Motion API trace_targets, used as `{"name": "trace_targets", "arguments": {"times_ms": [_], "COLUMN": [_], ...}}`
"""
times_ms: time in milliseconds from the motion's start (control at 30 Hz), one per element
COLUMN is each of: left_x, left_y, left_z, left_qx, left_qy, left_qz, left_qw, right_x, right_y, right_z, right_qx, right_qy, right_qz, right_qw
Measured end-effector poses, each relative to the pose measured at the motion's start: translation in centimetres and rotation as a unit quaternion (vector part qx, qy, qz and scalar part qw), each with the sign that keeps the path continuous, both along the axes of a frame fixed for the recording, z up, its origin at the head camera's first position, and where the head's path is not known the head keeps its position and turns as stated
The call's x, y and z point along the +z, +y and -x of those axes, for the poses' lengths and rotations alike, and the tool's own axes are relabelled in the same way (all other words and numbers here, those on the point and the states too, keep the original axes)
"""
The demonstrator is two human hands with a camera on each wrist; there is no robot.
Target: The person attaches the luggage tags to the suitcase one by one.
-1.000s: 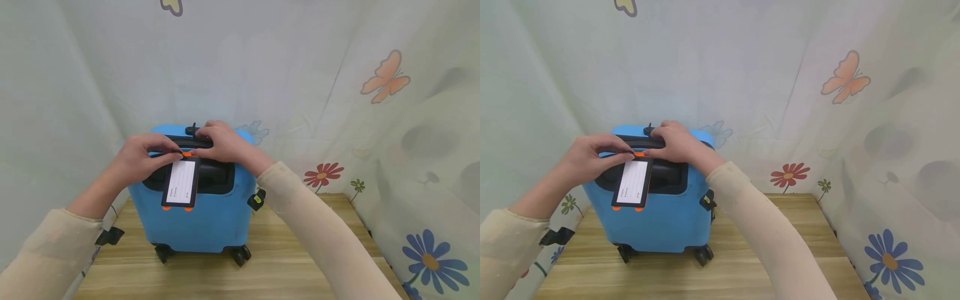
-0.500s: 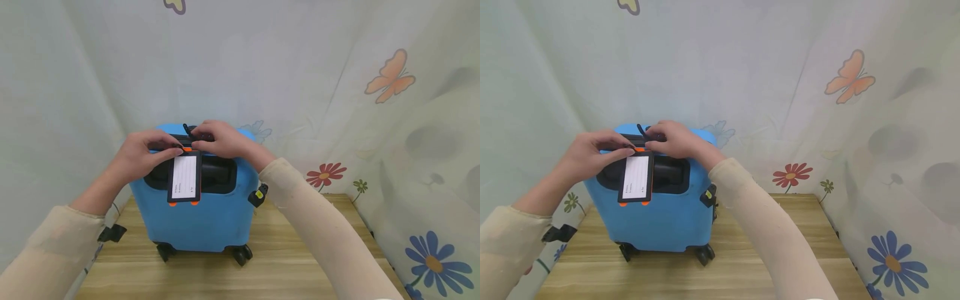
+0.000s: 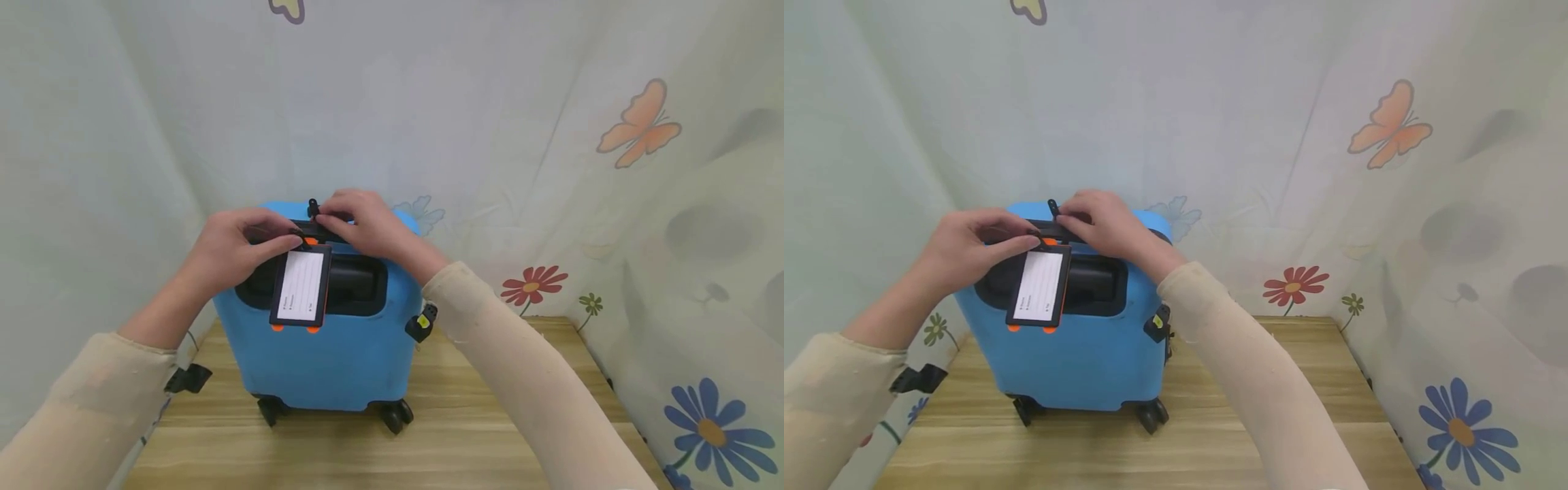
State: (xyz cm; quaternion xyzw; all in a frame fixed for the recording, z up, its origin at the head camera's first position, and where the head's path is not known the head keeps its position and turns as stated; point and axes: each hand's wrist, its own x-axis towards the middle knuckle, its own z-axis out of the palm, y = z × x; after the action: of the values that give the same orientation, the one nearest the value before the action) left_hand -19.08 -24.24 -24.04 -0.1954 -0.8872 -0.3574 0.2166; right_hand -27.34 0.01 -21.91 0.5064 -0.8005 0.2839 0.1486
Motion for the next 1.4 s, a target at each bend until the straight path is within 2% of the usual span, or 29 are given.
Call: {"name": "trace_targets", "arguments": {"times_ms": [200, 333, 433, 600, 767, 900, 1233, 1400], "left_x": [0.4, 0.6, 0.7, 1.0, 1.4, 1.2, 0.5, 0.3], "left_y": [0.3, 0.5, 0.6, 1.0, 1.4, 1.8, 2.5, 2.4], "left_z": [0.0, -0.1, -0.1, -0.1, -0.1, 0.0, -0.3, -0.3], "left_qx": [0.0, -0.003, 0.007, 0.02, 0.018, 0.012, -0.01, -0.012], "left_qy": [-0.001, 0.009, 0.009, 0.014, 0.037, 0.048, 0.012, 0.009], "left_qz": [-0.01, -0.007, -0.011, -0.019, -0.023, -0.014, -0.005, 0.009], "left_qw": [1.0, 0.9999, 0.9999, 0.9995, 0.9989, 0.9987, 0.9999, 0.9998], "right_x": [-0.1, -0.1, -0.3, -0.4, -0.4, -0.5, -0.6, -0.7], "right_y": [0.1, 0.3, 0.3, 0.4, 0.4, 0.5, 0.4, 0.4], "right_z": [0.0, 0.0, 0.1, 0.2, 0.2, 0.2, 0.0, 0.2], "right_qx": [-0.017, -0.023, -0.022, -0.02, -0.018, -0.021, -0.026, -0.029], "right_qy": [0.049, 0.064, 0.07, 0.071, 0.061, 0.054, 0.052, 0.055], "right_qz": [0.02, 0.033, 0.033, 0.019, 0.016, 0.008, 0.009, 0.012], "right_qw": [0.9984, 0.9971, 0.9967, 0.9971, 0.9979, 0.9983, 0.9983, 0.998]}}
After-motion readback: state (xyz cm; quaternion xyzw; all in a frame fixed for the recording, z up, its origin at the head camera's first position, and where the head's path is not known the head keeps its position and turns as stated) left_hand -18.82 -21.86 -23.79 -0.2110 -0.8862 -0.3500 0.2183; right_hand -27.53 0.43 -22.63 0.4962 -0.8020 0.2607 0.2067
